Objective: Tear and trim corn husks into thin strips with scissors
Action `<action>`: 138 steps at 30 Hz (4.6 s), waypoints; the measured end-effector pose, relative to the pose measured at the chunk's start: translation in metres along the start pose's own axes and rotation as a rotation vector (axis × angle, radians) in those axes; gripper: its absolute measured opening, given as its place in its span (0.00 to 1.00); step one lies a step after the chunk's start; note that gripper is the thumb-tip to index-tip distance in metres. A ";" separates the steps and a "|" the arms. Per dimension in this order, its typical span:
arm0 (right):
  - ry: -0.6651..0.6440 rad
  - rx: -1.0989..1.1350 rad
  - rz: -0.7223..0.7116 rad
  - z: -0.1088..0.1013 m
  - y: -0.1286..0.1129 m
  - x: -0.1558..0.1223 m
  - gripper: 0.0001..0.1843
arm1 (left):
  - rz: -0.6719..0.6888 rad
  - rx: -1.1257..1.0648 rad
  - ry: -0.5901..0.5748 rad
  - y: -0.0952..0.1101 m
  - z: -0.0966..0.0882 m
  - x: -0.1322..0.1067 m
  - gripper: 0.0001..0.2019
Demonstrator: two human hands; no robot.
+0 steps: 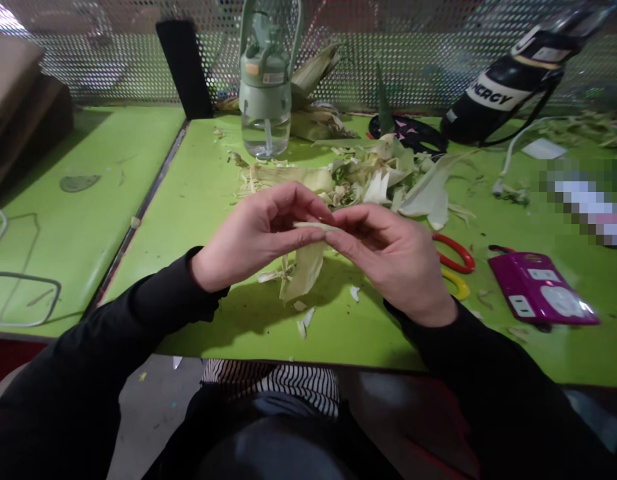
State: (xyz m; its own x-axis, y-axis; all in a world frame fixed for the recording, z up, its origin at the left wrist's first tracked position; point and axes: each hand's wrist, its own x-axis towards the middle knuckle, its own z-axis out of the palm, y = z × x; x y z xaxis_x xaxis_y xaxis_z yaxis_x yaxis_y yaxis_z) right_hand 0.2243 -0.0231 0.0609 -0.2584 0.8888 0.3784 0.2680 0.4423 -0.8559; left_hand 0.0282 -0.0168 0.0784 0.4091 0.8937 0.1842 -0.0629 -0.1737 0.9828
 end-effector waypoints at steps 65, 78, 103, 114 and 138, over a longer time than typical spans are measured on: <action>0.093 0.099 -0.001 0.003 -0.004 -0.004 0.04 | -0.261 -0.151 -0.025 0.005 -0.006 0.003 0.12; 0.033 0.093 0.011 0.003 -0.002 -0.002 0.09 | -0.173 -0.088 -0.018 0.003 -0.007 0.001 0.05; 0.089 0.041 -0.081 0.003 0.000 -0.001 0.04 | -0.238 0.012 -0.045 0.002 -0.006 0.003 0.13; 0.063 0.088 -0.029 0.002 -0.001 0.000 0.04 | -0.195 0.007 0.034 0.006 -0.004 0.002 0.07; 0.013 0.080 0.061 0.004 -0.001 0.000 0.08 | -0.167 0.030 0.021 0.001 -0.004 0.002 0.05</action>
State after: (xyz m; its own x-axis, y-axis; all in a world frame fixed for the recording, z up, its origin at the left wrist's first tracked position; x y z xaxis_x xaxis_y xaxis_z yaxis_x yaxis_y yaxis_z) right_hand 0.2199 -0.0239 0.0605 -0.2315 0.9155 0.3290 0.2077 0.3769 -0.9027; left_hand 0.0249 -0.0134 0.0793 0.3923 0.9196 0.0186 0.0319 -0.0338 0.9989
